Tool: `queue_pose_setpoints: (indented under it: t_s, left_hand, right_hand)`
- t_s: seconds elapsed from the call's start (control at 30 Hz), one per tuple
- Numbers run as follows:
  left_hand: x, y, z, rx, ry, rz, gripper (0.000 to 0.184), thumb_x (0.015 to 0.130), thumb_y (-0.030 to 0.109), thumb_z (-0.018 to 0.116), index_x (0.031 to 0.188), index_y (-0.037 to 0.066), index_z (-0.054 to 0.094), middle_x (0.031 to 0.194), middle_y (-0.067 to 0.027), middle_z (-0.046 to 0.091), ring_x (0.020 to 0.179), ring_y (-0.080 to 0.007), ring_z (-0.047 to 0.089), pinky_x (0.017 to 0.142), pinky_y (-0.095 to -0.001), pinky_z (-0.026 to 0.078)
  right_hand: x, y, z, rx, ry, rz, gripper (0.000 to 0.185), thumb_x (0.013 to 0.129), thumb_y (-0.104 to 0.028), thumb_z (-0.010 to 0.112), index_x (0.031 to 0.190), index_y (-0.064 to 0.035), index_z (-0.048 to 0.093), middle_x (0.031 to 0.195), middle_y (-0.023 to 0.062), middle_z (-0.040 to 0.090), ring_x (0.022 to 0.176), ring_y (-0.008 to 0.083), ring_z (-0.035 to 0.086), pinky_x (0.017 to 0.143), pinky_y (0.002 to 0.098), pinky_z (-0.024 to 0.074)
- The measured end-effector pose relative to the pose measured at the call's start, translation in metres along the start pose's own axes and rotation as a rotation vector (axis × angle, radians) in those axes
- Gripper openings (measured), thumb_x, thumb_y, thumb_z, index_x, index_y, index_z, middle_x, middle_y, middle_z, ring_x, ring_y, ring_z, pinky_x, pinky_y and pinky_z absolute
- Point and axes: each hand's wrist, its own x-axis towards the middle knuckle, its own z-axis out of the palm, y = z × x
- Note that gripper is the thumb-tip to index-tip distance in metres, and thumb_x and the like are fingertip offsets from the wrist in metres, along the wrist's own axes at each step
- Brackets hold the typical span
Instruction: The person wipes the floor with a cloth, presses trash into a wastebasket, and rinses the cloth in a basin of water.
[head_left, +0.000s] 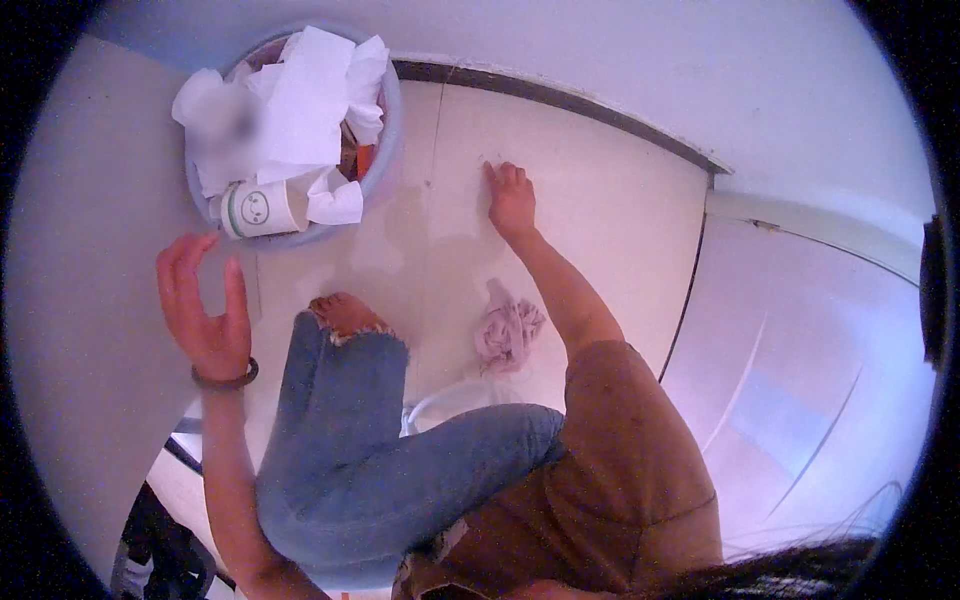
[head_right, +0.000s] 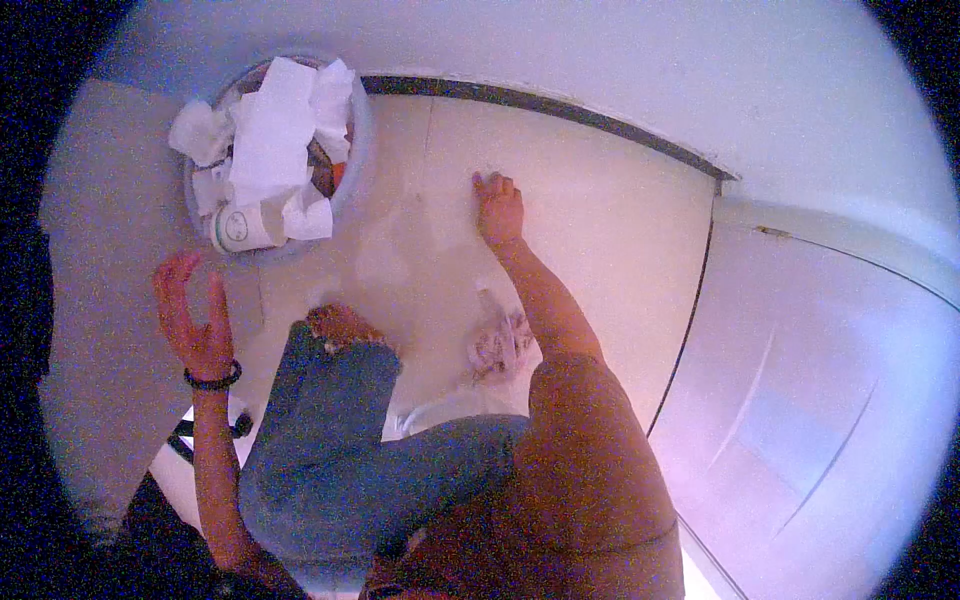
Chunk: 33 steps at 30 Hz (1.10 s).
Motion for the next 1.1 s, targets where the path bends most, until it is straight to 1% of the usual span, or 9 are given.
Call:
queue_pose_setpoints:
  t_s: [0.13,0.33,0.43,0.53,0.73,0.83,0.93,1.03,1.1]
  left_hand:
    - [0.001,0.002,-0.001,-0.001,0.010,0.011,0.026,0.081,0.003,0.063,0.106,0.000,0.059,0.105,-0.0187,0.056,0.100,-0.0343,0.055,0.088,-0.0406,0.043]
    - [0.000,0.005,0.000,-0.004,0.007,0.013,0.026,0.080,0.001,0.063,0.106,0.000,0.060,0.105,-0.0188,0.056,0.100,-0.0340,0.055,0.088,-0.0399,0.044]
    - [0.000,0.005,0.003,-0.001,-0.006,0.031,0.027,0.080,0.001,0.064,0.107,0.000,0.060,0.105,-0.0186,0.057,0.100,-0.0340,0.055,0.088,-0.0400,0.044]
    - [-0.001,0.002,0.004,0.057,-0.025,0.032,0.026,0.081,0.002,0.064,0.107,0.000,0.060,0.105,-0.0184,0.057,0.100,-0.0339,0.055,0.088,-0.0402,0.044]
    - [0.001,0.006,0.002,0.012,-0.075,0.028,0.023,0.082,0.003,0.062,0.105,0.000,0.060,0.105,-0.0183,0.057,0.101,-0.0341,0.056,0.089,-0.0406,0.043]
    - [0.002,0.007,0.003,0.017,-0.062,0.038,0.023,0.082,0.003,0.062,0.105,0.000,0.060,0.105,-0.0183,0.057,0.100,-0.0341,0.056,0.089,-0.0402,0.043]
    - [0.004,0.011,-0.002,-0.015,-0.077,0.053,0.023,0.081,0.003,0.063,0.105,0.001,0.060,0.105,-0.0180,0.057,0.100,-0.0335,0.056,0.089,-0.0397,0.043]
    - [-0.001,0.012,-0.003,-0.010,-0.054,0.017,0.024,0.080,0.004,0.064,0.104,0.002,0.061,0.104,-0.0170,0.058,0.099,-0.0334,0.056,0.088,-0.0395,0.044]
    - [-0.004,0.006,-0.004,-0.022,-0.018,0.040,0.024,0.079,0.005,0.065,0.103,0.003,0.061,0.102,-0.0160,0.059,0.098,-0.0331,0.056,0.087,-0.0393,0.045]
  right_hand:
    - [0.007,0.002,0.003,0.159,-0.002,0.282,0.032,0.079,-0.010,0.057,0.110,-0.0127,0.064,0.101,0.0110,0.060,0.093,0.0300,0.057,0.079,0.0408,0.0482]
    - [0.034,0.000,-0.007,0.189,0.041,0.010,0.016,0.082,-0.014,0.055,0.094,-0.0095,0.065,0.092,0.0088,0.060,0.086,0.0284,0.059,0.074,0.0398,0.0485]
    - [0.046,-0.003,0.009,-0.016,-0.008,-0.150,0.012,0.081,-0.012,0.054,0.086,-0.0066,0.063,0.088,0.0096,0.059,0.083,0.0278,0.059,0.075,0.0408,0.0475]
    - [0.045,-0.007,0.011,-0.080,-0.087,-0.243,0.011,0.079,-0.011,0.053,0.082,-0.0057,0.062,0.085,0.0099,0.058,0.080,0.0260,0.059,0.075,0.0415,0.0462]
    - [0.048,-0.013,0.009,-0.142,-0.109,-0.218,0.013,0.076,-0.013,0.055,0.084,-0.0062,0.063,0.085,0.0096,0.059,0.082,0.0240,0.059,0.074,0.0400,0.0453]
    - [0.052,-0.012,0.012,-0.174,-0.044,-0.211,0.013,0.078,-0.013,0.054,0.085,-0.0062,0.063,0.089,0.0104,0.060,0.085,0.0249,0.060,0.074,0.0396,0.0463]
    - [0.055,-0.014,0.011,-0.176,-0.162,-0.135,0.016,0.080,-0.012,0.052,0.088,-0.0054,0.064,0.089,0.0107,0.063,0.086,0.0248,0.062,0.073,0.0394,0.0483]
    - [0.062,-0.010,0.016,0.002,-0.285,0.192,0.016,0.082,-0.012,0.053,0.091,-0.0044,0.064,0.091,0.0118,0.066,0.082,0.0258,0.065,0.071,0.0407,0.0504]
    - [0.057,-0.022,-0.011,0.298,-0.180,0.396,0.012,0.083,-0.011,0.056,0.090,-0.0040,0.063,0.089,0.0094,0.066,0.078,0.0229,0.065,0.069,0.0374,0.0510]
